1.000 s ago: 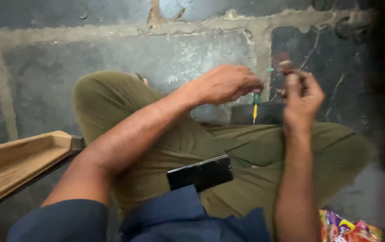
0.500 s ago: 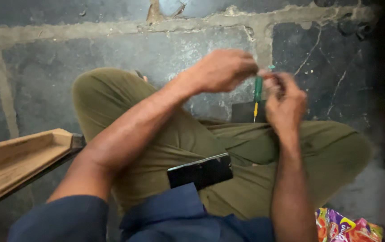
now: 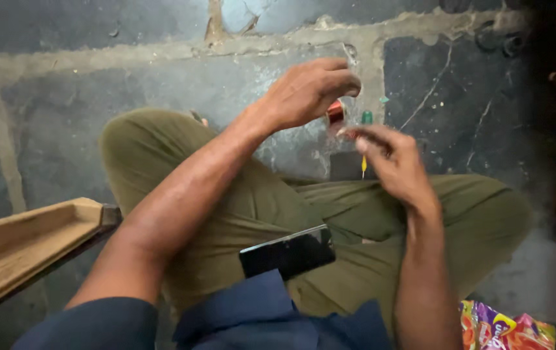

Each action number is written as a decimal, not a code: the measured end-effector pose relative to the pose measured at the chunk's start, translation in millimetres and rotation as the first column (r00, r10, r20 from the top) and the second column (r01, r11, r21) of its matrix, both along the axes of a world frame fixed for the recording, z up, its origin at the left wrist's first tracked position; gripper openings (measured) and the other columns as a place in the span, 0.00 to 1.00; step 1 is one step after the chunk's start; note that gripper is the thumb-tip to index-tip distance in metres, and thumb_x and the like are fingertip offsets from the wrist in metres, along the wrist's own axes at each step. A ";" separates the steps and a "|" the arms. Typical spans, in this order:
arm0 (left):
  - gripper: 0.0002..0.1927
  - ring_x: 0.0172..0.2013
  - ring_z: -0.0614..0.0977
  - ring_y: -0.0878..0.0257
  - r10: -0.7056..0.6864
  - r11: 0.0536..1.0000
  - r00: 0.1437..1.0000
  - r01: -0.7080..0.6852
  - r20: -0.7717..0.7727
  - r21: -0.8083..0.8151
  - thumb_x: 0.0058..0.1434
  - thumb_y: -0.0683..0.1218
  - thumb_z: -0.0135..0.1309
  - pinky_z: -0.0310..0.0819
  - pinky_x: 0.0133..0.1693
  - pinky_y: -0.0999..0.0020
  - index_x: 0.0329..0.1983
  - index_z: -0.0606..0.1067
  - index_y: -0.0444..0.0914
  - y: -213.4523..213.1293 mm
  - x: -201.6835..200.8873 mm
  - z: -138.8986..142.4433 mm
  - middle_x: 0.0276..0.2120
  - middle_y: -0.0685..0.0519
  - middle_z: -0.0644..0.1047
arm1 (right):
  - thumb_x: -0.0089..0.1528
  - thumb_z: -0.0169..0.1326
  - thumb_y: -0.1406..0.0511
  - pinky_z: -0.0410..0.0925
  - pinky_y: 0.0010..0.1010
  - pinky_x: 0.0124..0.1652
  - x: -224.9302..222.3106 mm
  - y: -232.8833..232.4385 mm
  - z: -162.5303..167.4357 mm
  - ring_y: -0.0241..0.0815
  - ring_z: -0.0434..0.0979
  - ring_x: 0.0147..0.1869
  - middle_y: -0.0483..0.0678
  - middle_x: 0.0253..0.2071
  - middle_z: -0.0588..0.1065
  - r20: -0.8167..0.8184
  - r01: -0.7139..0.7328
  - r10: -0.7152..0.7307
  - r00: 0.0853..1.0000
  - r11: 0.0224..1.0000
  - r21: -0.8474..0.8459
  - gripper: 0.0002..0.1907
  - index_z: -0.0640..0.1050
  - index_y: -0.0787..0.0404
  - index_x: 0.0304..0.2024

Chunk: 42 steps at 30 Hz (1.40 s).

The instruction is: The person sits on the floor and winds copper wire by hand around a small cylindrical object. They repeatedly wrap the wire, adjust the coil, and continue winding until the end of the clip.

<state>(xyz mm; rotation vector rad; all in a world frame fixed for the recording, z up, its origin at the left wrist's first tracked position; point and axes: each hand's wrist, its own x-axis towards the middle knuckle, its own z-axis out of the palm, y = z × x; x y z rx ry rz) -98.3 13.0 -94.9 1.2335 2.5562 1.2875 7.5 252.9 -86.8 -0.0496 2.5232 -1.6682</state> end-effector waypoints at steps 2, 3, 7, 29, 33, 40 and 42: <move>0.07 0.46 0.81 0.47 0.045 0.999 0.998 -0.044 0.033 -0.019 0.71 0.45 0.56 0.75 0.45 0.54 0.49 0.79 0.42 1.2 -0.9 0.0 0.42 0.48 0.78 | 0.69 0.54 0.65 0.69 0.22 0.36 0.3 3.4 0.3 0.30 0.76 0.35 0.44 0.35 0.78 0.130 0.001 0.037 0.991 0.958 -0.286 0.12 0.80 0.64 0.53; 0.10 0.45 0.81 0.47 -0.004 1.000 0.999 0.004 0.032 -0.002 0.66 0.44 0.55 0.75 0.44 0.54 0.50 0.79 0.41 2.2 3.9 -1.1 0.42 0.48 0.78 | 0.70 0.54 0.65 0.69 0.23 0.37 0.8 4.2 0.1 0.30 0.73 0.34 0.44 0.38 0.79 0.141 0.122 -0.062 0.988 0.874 -0.471 0.12 0.80 0.64 0.53; 0.15 0.46 0.80 0.47 -0.134 0.991 0.988 0.133 -0.083 -0.020 0.61 0.40 0.52 0.76 0.43 0.55 0.51 0.78 0.40 13.5 11.9 -5.4 0.44 0.48 0.78 | 0.72 0.56 0.64 0.67 0.23 0.39 -10.6 -0.9 -5.6 0.29 0.70 0.37 0.43 0.42 0.79 -0.046 0.272 -0.296 0.954 0.922 -0.275 0.11 0.81 0.65 0.52; 0.10 0.43 0.81 0.48 -0.081 0.997 0.994 0.080 0.069 0.013 0.69 0.48 0.53 0.75 0.42 0.56 0.50 0.76 0.41 11.6 10.0 -2.3 0.40 0.48 0.78 | 0.71 0.52 0.66 0.61 0.19 0.30 -5.2 9.4 -15.0 0.31 0.74 0.34 0.46 0.42 0.80 0.128 0.086 0.012 0.992 0.681 -0.727 0.07 0.78 0.64 0.49; 0.10 0.44 0.80 0.44 -0.100 0.993 0.992 0.104 0.075 -0.053 0.70 0.46 0.50 0.74 0.43 0.52 0.50 0.73 0.37 18.8 23.5 -1.5 0.43 0.46 0.77 | 0.74 0.55 0.66 0.69 0.24 0.42 -15.2 -4.2 -24.5 0.29 0.71 0.36 0.44 0.40 0.78 -0.030 0.213 -0.276 0.961 0.800 -0.561 0.09 0.78 0.64 0.55; 0.09 0.42 0.81 0.47 0.039 0.998 0.998 -0.035 0.057 -0.056 0.72 0.46 0.49 0.76 0.42 0.53 0.48 0.75 0.38 3.7 1.8 3.9 0.44 0.44 0.76 | 0.68 0.56 0.67 0.65 0.23 0.36 -0.6 0.8 -1.1 0.28 0.71 0.36 0.41 0.40 0.79 0.160 0.009 0.028 0.987 0.974 -0.226 0.09 0.81 0.62 0.50; 0.08 0.42 0.81 0.47 0.003 1.000 0.994 0.000 0.111 -0.027 0.71 0.46 0.49 0.75 0.42 0.53 0.48 0.76 0.40 5.7 4.3 3.5 0.43 0.45 0.77 | 0.67 0.56 0.66 0.69 0.24 0.38 -4.6 1.9 4.8 0.27 0.75 0.34 0.40 0.38 0.80 0.158 0.064 0.033 0.987 0.821 -0.568 0.09 0.80 0.60 0.49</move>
